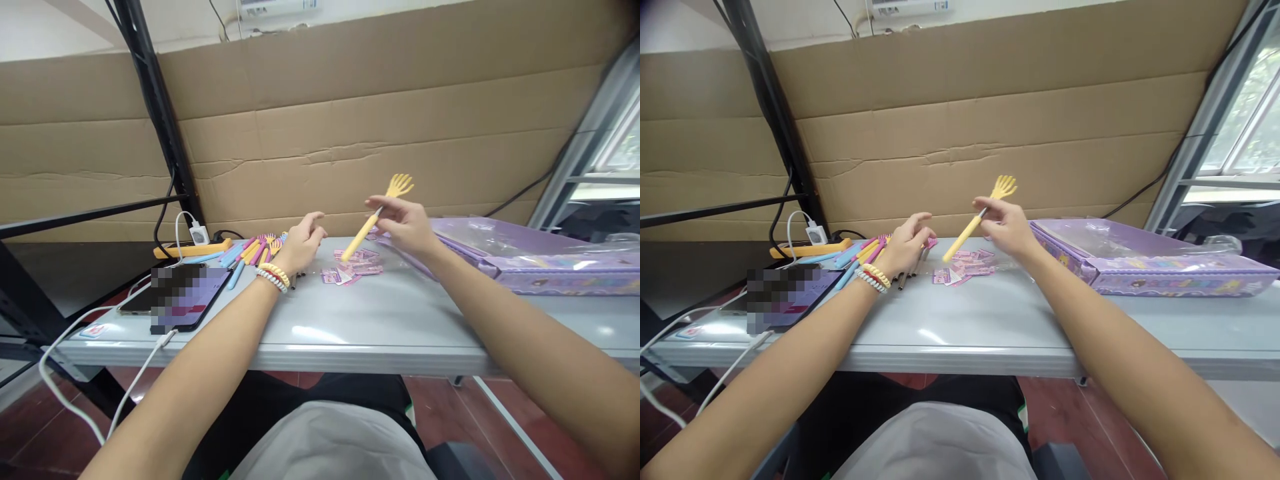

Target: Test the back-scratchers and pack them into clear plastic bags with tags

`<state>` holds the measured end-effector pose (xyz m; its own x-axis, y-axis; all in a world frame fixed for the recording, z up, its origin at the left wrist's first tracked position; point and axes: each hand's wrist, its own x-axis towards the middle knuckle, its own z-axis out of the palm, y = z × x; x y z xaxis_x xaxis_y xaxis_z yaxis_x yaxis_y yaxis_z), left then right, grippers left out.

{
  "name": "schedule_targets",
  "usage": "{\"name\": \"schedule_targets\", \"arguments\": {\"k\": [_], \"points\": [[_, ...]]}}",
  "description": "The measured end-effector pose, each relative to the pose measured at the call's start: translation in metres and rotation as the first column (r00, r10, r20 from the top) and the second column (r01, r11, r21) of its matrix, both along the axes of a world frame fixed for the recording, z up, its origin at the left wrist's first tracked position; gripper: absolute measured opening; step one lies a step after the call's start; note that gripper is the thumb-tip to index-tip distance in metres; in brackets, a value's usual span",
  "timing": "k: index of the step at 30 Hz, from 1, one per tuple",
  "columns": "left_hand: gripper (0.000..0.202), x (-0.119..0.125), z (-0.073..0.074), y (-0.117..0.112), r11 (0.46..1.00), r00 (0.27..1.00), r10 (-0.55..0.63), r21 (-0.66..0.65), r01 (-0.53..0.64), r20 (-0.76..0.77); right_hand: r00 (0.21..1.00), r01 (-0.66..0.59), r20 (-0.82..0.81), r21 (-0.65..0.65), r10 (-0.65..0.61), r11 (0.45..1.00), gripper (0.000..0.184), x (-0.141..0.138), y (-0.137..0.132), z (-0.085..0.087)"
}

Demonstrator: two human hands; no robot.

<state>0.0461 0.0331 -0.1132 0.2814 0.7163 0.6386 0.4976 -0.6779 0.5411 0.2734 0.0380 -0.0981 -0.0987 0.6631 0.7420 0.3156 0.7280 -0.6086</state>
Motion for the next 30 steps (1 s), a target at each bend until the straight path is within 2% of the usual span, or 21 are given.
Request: {"name": "schedule_targets", "arguments": {"k": [2,4,7,10,13,15,18,21,23,26,30], "points": [[0.042,-0.006,-0.001,0.004,0.999,0.972,0.040,0.023,-0.036,-0.231,0.974,-0.052,-0.224,-0.070,0.035,0.996,0.047,0.011,0.001,0.009],[0.046,-0.011,-0.004,0.007,1.000,0.879,0.015,-0.010,-0.022,-0.477,0.919,-0.060,-0.395,-0.140,0.000,0.988,0.048,0.021,0.001,0.016],[0.056,-0.014,-0.007,0.008,0.997,0.751,-0.022,-0.066,-0.029,-0.659,0.847,-0.031,-0.523,-0.222,-0.092,0.975,0.045,0.031,0.006,0.021],[0.062,-0.013,-0.004,0.003,0.993,0.712,-0.014,-0.094,-0.072,-0.702,0.861,0.075,-0.474,-0.240,-0.185,0.968,0.041,0.038,0.018,0.016],[0.066,-0.011,-0.001,-0.003,0.979,0.656,-0.009,-0.142,-0.149,-0.754,0.902,0.220,-0.340,-0.172,-0.267,0.960,0.041,0.043,0.030,0.008],[0.068,-0.010,0.001,-0.006,0.969,0.626,0.001,-0.153,-0.193,-0.780,0.928,0.254,-0.251,-0.112,-0.275,0.961,0.043,0.044,0.032,0.004],[0.070,-0.009,0.001,-0.008,0.964,0.617,0.040,-0.132,-0.231,-0.786,0.944,0.300,-0.139,-0.020,-0.300,0.954,0.041,0.041,0.024,0.003],[0.067,-0.010,-0.001,-0.005,0.963,0.631,0.045,-0.135,-0.235,-0.775,0.914,0.404,-0.019,0.143,-0.406,0.903,0.035,0.037,0.014,0.004],[0.066,-0.010,-0.003,-0.003,0.965,0.653,0.030,-0.148,-0.216,-0.757,0.893,0.428,0.050,0.218,-0.448,0.877,0.030,0.036,0.012,0.004],[0.067,-0.012,-0.005,0.001,0.978,0.693,0.047,-0.107,-0.177,-0.719,0.898,0.412,0.084,0.188,-0.432,0.892,0.024,0.036,0.013,0.002],[0.065,-0.015,-0.005,0.004,0.985,0.749,0.142,0.021,-0.169,-0.648,0.888,0.441,0.079,0.130,-0.452,0.888,0.035,0.035,0.013,0.001]]}}
